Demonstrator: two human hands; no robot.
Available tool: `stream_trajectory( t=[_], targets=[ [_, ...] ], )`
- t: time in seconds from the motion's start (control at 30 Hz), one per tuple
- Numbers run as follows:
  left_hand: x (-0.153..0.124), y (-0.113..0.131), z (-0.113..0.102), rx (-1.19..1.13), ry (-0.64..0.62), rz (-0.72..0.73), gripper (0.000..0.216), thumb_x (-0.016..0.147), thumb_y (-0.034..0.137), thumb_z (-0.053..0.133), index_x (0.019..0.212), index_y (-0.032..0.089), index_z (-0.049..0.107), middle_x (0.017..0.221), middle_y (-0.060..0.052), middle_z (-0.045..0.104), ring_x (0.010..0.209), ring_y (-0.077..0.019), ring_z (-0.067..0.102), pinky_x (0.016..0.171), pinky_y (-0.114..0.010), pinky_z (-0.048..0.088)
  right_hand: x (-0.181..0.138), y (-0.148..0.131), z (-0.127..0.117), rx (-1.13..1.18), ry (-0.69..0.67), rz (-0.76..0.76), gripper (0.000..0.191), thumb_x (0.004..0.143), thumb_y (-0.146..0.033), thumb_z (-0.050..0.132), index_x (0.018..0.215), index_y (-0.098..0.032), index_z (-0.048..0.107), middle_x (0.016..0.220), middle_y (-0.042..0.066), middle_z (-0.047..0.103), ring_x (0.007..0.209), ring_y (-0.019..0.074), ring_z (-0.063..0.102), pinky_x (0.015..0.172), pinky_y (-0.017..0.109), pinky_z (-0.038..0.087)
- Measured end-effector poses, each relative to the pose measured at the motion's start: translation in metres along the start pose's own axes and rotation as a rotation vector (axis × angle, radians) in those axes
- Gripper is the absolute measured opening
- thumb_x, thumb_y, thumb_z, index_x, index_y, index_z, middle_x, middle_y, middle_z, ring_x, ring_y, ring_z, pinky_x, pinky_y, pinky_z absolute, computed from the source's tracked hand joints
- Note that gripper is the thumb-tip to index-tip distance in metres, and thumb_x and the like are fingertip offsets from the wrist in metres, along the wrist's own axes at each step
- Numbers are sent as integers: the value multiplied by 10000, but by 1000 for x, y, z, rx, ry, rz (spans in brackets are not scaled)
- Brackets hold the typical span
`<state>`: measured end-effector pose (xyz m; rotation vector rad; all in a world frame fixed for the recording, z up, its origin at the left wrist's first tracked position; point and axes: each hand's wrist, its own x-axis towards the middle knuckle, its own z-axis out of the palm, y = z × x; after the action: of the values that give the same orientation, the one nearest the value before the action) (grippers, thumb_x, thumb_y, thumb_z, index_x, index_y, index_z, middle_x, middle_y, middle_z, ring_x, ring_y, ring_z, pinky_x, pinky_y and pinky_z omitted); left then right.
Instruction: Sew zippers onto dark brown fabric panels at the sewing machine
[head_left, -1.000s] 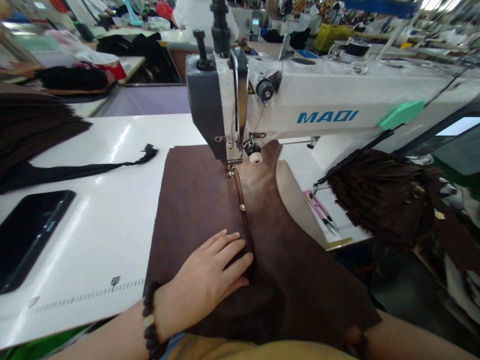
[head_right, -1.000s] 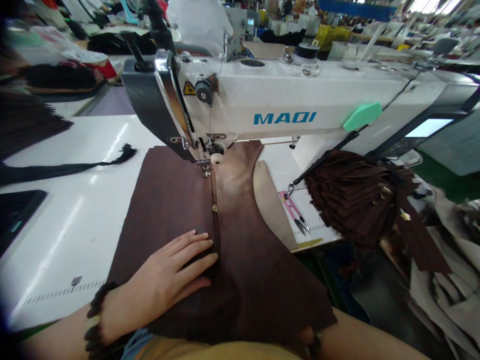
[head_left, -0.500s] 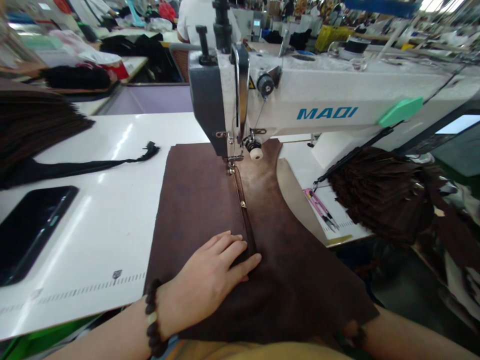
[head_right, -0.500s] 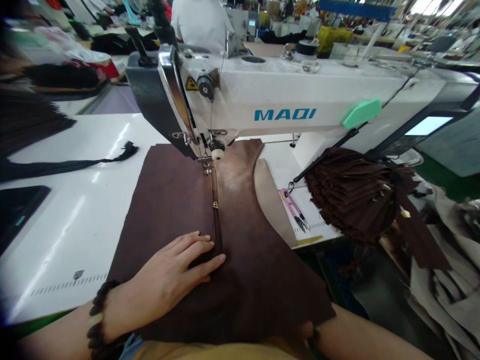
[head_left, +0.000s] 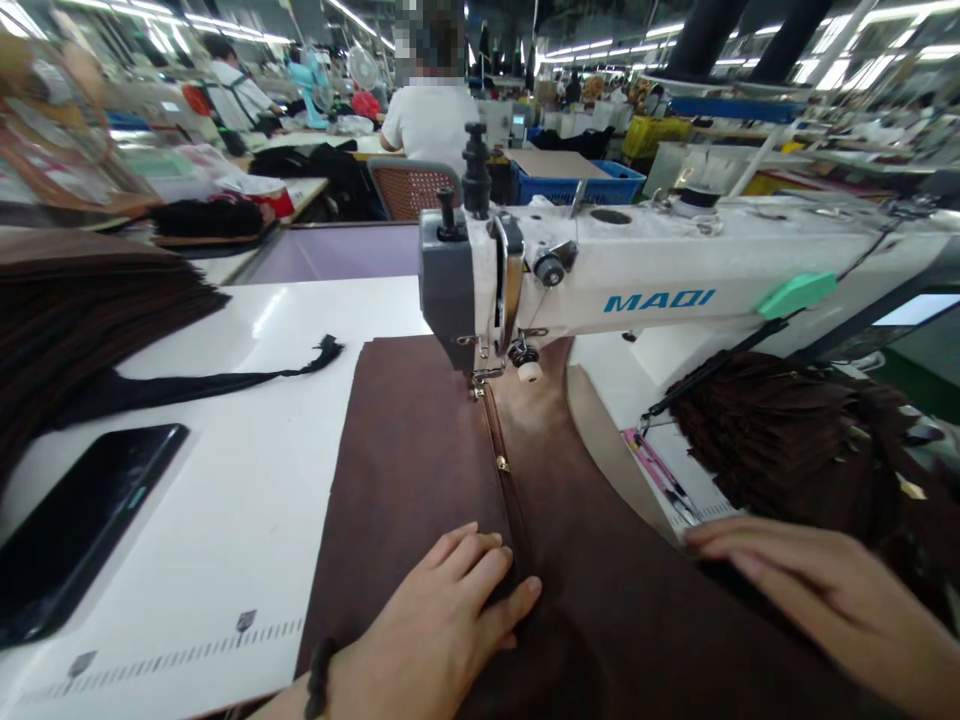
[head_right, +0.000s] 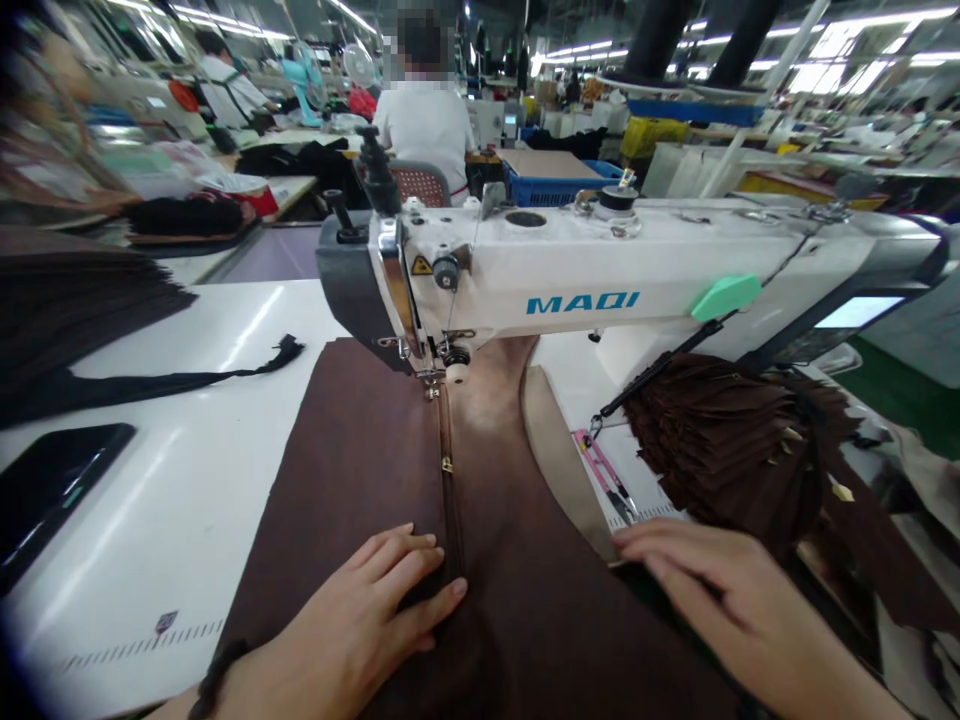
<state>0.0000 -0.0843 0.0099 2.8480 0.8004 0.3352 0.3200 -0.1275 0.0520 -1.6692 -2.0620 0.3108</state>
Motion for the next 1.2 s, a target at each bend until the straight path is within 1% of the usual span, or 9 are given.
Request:
stream_trajectory(
  t=[0.07, 0.13, 0.2, 0.27, 0.37, 0.47, 0.73, 0.97, 1.2],
  targets=[
    [0, 0, 0, 4, 1, 1, 373, 845, 332, 551, 1204, 253, 486, 1028, -38, 567, 999, -209, 513, 921, -400, 405, 22, -12, -6, -4, 55, -12, 258, 894, -339, 383, 852, -291, 633, 889, 7, 658, 803, 133, 626, 682, 239, 539],
    [0, 0, -1, 7, 3, -6, 373, 844, 332, 553, 1203, 254, 487, 1021, -35, 570, 996, -204, 515, 926, -389, 402, 44, -34, -2, -30, 64, -135, 248, 890, -311, 376, 987, -296, 605, 999, 18, 643, 903, 149, 612, 747, 255, 538],
    [0, 1, -2, 16, 18, -14, 377, 834, 334, 570, 1194, 257, 494, 1002, -31, 574, 987, -199, 518, 921, -380, 403, 65, -60, 17, -62, -36, -365, 325, 880, -279, 398, 1182, -233, 509, 1172, 45, 563, 1070, 167, 536, 879, 299, 497],
    [1, 2, -4, 28, 24, -21, 380, 826, 342, 581, 1188, 261, 497, 994, -25, 577, 984, -194, 518, 912, -369, 406, 88, -79, 47, -114, -117, -473, 412, 874, -243, 405, 1277, -159, 425, 1297, 78, 453, 1191, 185, 428, 976, 341, 427],
    [2, 3, -6, 48, 16, -24, 380, 823, 352, 585, 1182, 263, 498, 993, -15, 580, 982, -185, 517, 903, -346, 404, 116, -85, 91, -144, -167, -472, 440, 861, -285, 456, 1261, -103, 436, 1314, 106, 423, 1216, 211, 379, 1026, 383, 358],
    [1, 0, -2, 65, 28, -6, 371, 820, 369, 586, 1166, 260, 506, 985, -13, 580, 973, -182, 517, 897, -340, 399, 129, -77, 112, -154, -208, -430, 474, 838, -355, 504, 1242, -114, 452, 1287, 99, 446, 1181, 214, 399, 1018, 402, 345],
    [-2, -5, 16, 94, 145, 27, 346, 810, 393, 592, 1123, 262, 522, 937, -8, 577, 943, -184, 512, 883, -341, 380, 129, -72, 110, -198, -235, -436, 427, 855, -371, 465, 1246, -200, 453, 1267, 88, 451, 1167, 221, 398, 992, 459, 320],
    [6, -2, 24, 163, 244, 61, 365, 781, 439, 610, 1091, 261, 536, 912, 9, 593, 901, -179, 519, 860, -329, 394, 132, -68, 109, -200, -250, -449, 423, 851, -363, 471, 1248, -220, 444, 1265, 84, 453, 1173, 217, 400, 987, 476, 321],
    [8, -3, 30, 180, 328, 56, 287, 816, 399, 573, 1070, 267, 554, 890, 15, 605, 884, -167, 536, 859, -309, 405, 135, -68, 107, -214, -272, -463, 436, 856, -372, 467, 1261, -214, 432, 1275, 87, 441, 1185, 221, 382, 989, 478, 317]
  ],
)
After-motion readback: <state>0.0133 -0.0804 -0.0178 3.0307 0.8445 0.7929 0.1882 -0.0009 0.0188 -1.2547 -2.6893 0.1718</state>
